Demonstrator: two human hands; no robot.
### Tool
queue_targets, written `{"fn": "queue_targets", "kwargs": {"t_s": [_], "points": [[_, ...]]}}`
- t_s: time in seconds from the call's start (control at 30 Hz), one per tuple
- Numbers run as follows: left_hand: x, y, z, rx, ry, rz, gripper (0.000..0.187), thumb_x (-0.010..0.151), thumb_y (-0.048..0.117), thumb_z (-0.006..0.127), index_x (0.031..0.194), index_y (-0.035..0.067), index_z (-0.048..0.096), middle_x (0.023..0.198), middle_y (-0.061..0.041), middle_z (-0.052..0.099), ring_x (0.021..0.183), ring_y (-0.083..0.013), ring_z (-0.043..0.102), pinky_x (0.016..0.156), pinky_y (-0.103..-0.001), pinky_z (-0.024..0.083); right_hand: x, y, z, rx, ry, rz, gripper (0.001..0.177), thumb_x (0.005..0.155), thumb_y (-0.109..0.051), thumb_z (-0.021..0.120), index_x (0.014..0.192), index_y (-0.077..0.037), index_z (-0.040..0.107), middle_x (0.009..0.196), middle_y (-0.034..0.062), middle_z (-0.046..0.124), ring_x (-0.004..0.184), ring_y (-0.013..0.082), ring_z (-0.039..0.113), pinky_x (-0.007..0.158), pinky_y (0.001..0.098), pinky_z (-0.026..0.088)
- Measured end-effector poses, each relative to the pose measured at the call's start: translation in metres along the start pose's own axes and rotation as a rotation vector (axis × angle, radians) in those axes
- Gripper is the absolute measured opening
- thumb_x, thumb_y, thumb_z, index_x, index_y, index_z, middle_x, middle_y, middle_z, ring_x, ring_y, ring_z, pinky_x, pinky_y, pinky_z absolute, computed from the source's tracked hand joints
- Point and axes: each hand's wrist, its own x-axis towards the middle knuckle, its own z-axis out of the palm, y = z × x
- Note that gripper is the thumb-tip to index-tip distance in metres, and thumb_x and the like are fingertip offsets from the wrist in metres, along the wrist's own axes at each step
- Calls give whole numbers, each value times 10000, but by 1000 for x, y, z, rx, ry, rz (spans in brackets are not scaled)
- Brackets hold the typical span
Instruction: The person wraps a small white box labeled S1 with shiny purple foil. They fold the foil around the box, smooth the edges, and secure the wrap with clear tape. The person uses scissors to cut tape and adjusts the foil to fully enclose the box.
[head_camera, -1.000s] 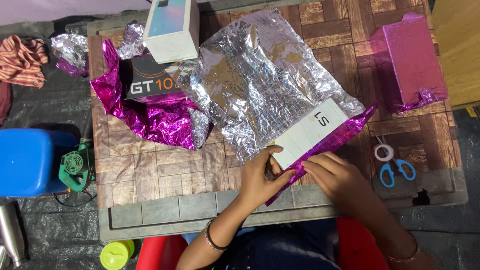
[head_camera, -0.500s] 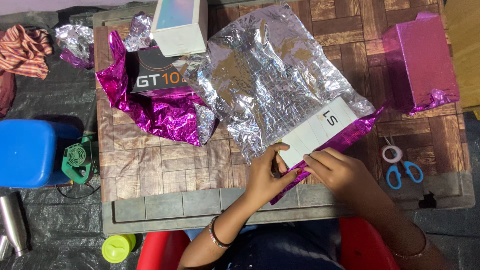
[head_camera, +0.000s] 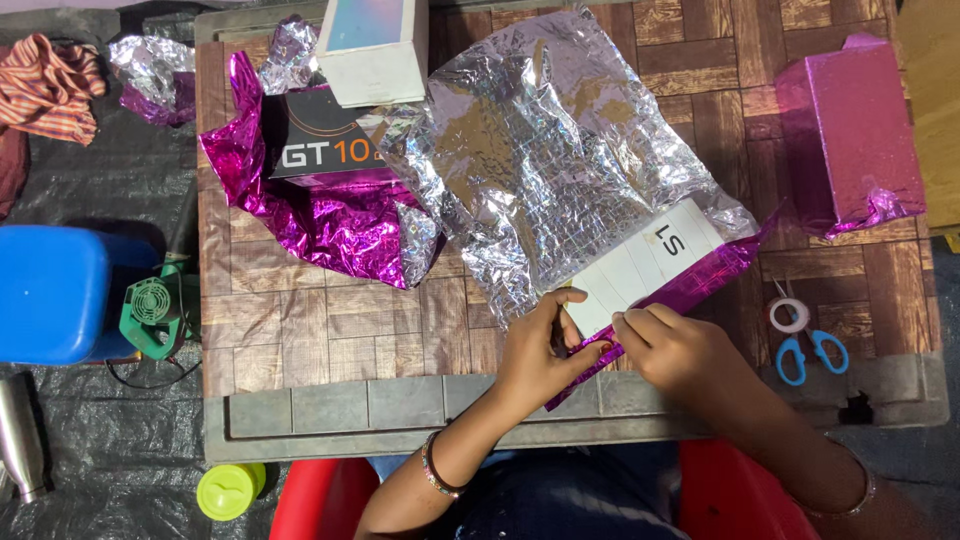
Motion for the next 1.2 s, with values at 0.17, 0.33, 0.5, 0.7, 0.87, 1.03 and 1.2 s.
{"fn": "queue_targets", "kwargs": {"t_s": [0.17, 0.33, 0.5, 0.7, 0.87, 1.03, 1.2], "points": [[0, -2, 0, 7, 10, 41, 582, 784, 164, 890, 1268, 0, 612, 696, -13, 583, 550, -86, 541, 504, -262, 430, -1, -2, 3, -3, 35, -1, 355, 700, -129, 737, 1012, 42, 733, 880, 63, 682, 794, 191, 665, 625, 298, 575], [-1, -3, 0, -1, 3, 32, 585, 782, 162, 884, 1272, 3, 607, 699, -15, 581, 550, -91, 539, 502, -262, 427, -1, -3, 0, 9, 42, 12, 356, 709, -90, 723, 1040, 42, 736, 905, 66, 692, 803, 195, 671, 634, 306, 580], [-1, -2, 0, -4, 11, 31, 580, 779, 162, 889, 1265, 3, 615, 697, -14, 582, 556, -87, 546, 507, -256, 433, -4, -1, -12, 136, 65, 37, 389, 685, -71, 704, 1063, 12, 744, 992, 73, 712, 900, 225, 694, 699, 329, 592], [0, -1, -1, -11, 0, 19, 580, 780, 159, 884, 1266, -3, 614, 698, -13, 590, 551, -80, 559, 502, -250, 436, -4, -8, -6, 59, 109, 36, 269, 717, -110, 737, 977, -38, 742, 1017, 62, 718, 893, 209, 688, 705, 331, 589], [0, 0, -1, 6, -1, 19, 589, 767, 163, 893, 1256, -10, 613, 692, -16, 590, 539, -87, 552, 496, -253, 433, -5, -9, 3, -86, 92, -40, 273, 737, -139, 724, 984, -26, 744, 979, 50, 708, 864, 202, 668, 697, 331, 556], [-1, 0, -2, -11, 2, 45, 573, 783, 157, 873, 1266, -10, 614, 695, -17, 594, 546, -93, 555, 505, -259, 432, -5, -6, 8, -136, 90, -97, 338, 749, -206, 701, 1013, 4, 728, 958, 77, 698, 876, 214, 661, 674, 339, 524], [-1, 0, -1, -4, 20, 64, 572, 784, 167, 883, 1259, -9, 616, 685, -18, 585, 546, -97, 541, 502, -263, 420, -2, 2, 8, -57, 109, -99, 383, 755, -243, 696, 1029, 25, 698, 945, 89, 669, 867, 226, 649, 684, 339, 530]]}}
